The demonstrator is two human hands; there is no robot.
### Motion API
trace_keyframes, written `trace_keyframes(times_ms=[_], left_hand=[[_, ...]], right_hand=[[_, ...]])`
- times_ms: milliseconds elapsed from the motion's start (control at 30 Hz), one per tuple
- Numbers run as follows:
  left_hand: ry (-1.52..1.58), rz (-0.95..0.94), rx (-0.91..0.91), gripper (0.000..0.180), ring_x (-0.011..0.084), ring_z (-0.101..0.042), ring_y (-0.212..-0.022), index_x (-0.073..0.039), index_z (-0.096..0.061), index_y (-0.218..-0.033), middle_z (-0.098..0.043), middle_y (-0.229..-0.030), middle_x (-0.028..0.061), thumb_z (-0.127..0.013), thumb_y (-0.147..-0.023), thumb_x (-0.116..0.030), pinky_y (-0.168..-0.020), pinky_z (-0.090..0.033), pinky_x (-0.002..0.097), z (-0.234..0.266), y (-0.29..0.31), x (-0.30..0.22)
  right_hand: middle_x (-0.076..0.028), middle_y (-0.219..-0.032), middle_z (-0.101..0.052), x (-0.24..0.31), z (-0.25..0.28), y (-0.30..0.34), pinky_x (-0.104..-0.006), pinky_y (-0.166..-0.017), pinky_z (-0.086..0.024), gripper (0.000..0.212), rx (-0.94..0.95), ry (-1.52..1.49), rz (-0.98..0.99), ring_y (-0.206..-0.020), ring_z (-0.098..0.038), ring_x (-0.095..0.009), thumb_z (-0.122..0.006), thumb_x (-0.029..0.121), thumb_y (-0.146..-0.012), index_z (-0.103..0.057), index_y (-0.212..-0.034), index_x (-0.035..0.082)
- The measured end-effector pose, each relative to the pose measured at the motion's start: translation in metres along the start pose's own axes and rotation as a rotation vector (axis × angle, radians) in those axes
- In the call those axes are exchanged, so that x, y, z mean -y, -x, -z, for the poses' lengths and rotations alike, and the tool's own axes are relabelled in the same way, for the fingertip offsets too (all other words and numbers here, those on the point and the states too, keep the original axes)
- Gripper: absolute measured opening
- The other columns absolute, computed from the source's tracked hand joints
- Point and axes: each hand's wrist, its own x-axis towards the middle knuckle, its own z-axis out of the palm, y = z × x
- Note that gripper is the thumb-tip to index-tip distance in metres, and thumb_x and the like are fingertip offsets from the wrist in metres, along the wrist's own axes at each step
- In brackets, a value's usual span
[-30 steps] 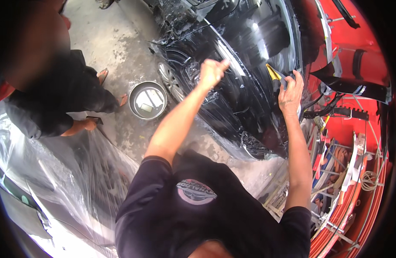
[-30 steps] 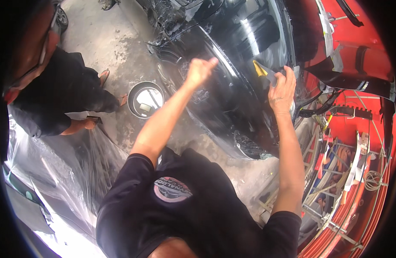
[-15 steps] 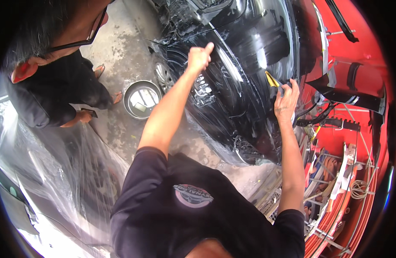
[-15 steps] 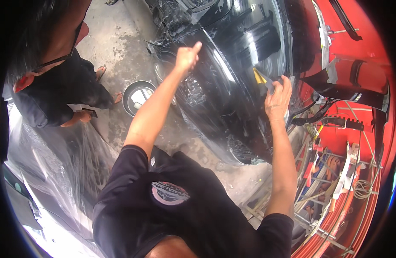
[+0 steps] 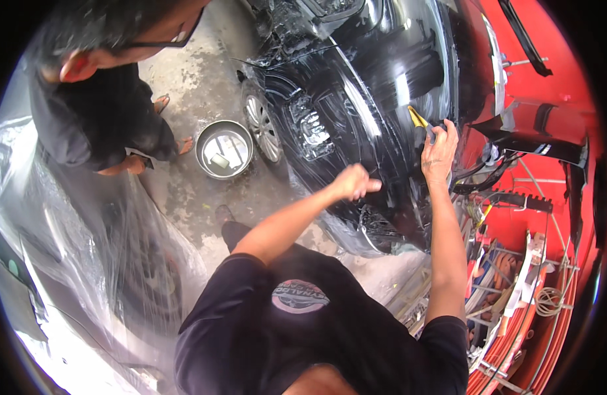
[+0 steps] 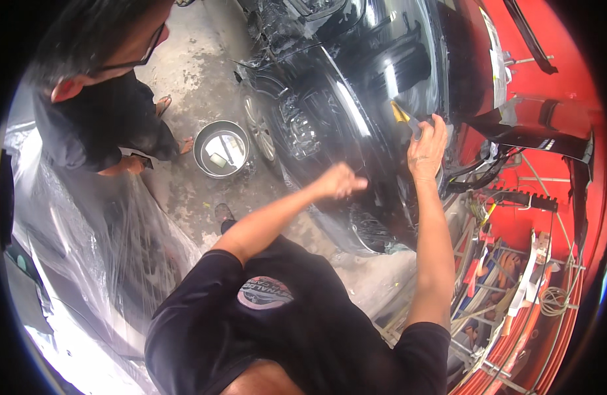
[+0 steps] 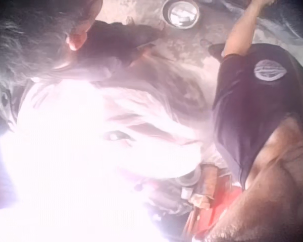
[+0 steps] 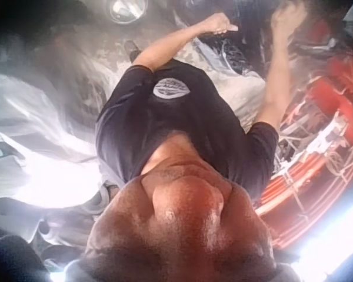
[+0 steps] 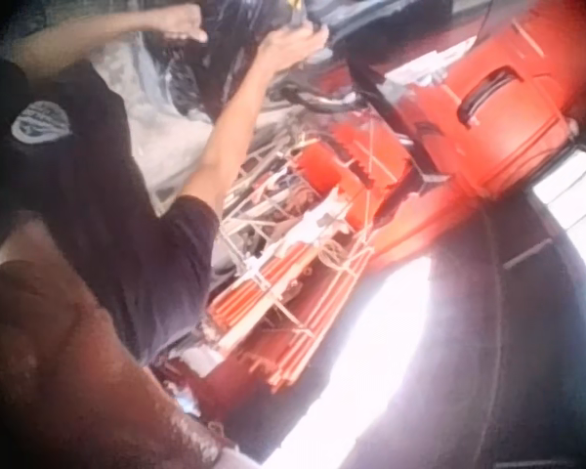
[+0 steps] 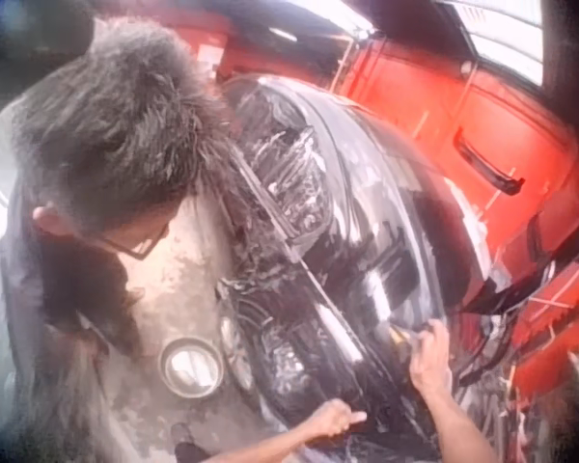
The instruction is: The person applies a clear protective film to the rear window of a black car. They use a squeegee to smooth the film and remove bubbles, frequently dipping the tool into a bucket of soapy water. The person also uses a purple cloth to wipe the surface and a yellow knife to trim the film edges.
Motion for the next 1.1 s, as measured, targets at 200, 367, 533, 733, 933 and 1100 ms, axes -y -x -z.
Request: trace_keyframes(times_ms=[200,367,533,733,933,1100], left_hand=[[-0.030,0.235,0.002,0.049,0.0149,-0.063,-0.045,-0.001,-0.065,-0.070,-0.063,-0.056,0.0072,-0.074,-0.102,-0.037,-0.042,-0.050,0.0327,-0.007,0.094,0.114],[0.073,0.302,-0.300,0.044,0.0136,-0.070,-0.068,-0.002,-0.069,-0.121,-0.074,-0.092,0.0096,-0.084,-0.095,-0.033,-0.056,-0.055,0.0310,0.061,0.177,0.154],[0.206,0.060,-0.388,0.063,0.0171,-0.069,-0.108,-0.002,-0.060,-0.144,-0.069,-0.130,0.0078,-0.086,-0.093,-0.028,-0.089,-0.059,0.0341,0.075,0.228,0.099],[0.523,-0.050,-0.575,0.031,0.0145,-0.074,-0.091,0.000,-0.073,-0.125,-0.078,-0.107,0.0069,-0.080,-0.097,-0.011,-0.084,-0.059,0.0309,0.024,0.220,0.060],[0.749,-0.155,-0.398,0.054,0.0296,-0.070,-0.117,-0.002,-0.058,-0.145,-0.066,-0.139,0.0167,-0.076,-0.099,-0.021,-0.098,-0.060,0.0481,-0.006,0.192,0.012],[0.935,-0.111,-0.201,0.056,0.0410,-0.060,-0.136,-0.002,-0.046,-0.158,-0.054,-0.155,0.0227,-0.060,-0.107,-0.019,-0.109,-0.056,0.0582,-0.010,0.179,-0.003]], right_hand=[[-0.022,-0.141,-0.056,0.034,0.012,0.009,-0.0519,-0.113,-0.045,0.029,-0.079,-0.182,0.067,-0.135,-0.054,-0.043,-0.070,0.000,-0.085,-0.062,-0.112,0.003],[-0.012,-0.105,-0.070,0.156,-0.002,0.110,-0.0431,-0.090,-0.057,0.020,0.191,-0.710,0.011,-0.101,-0.069,-0.033,-0.073,0.003,-0.084,-0.068,-0.103,0.005],[-0.002,-0.088,-0.071,0.238,-0.037,0.212,-0.0300,-0.071,-0.054,0.028,0.799,-1.464,-0.570,-0.080,-0.065,-0.009,-0.086,0.014,-0.090,-0.068,-0.108,0.002],[-0.007,-0.094,-0.075,0.199,-0.015,0.181,-0.0323,-0.074,-0.054,0.021,0.854,-1.518,-0.504,-0.085,-0.069,-0.013,-0.080,0.018,-0.097,-0.069,-0.105,0.001],[-0.008,-0.081,-0.072,0.161,0.008,0.146,-0.0250,-0.047,-0.051,0.013,0.786,-1.630,-0.561,-0.055,-0.064,-0.010,-0.075,0.013,-0.101,-0.066,-0.100,0.004],[-0.012,-0.087,-0.076,0.155,-0.005,0.145,-0.0353,-0.060,-0.056,0.022,0.831,-1.457,-0.409,-0.068,-0.072,-0.022,-0.074,0.024,-0.101,-0.071,-0.109,0.004]])
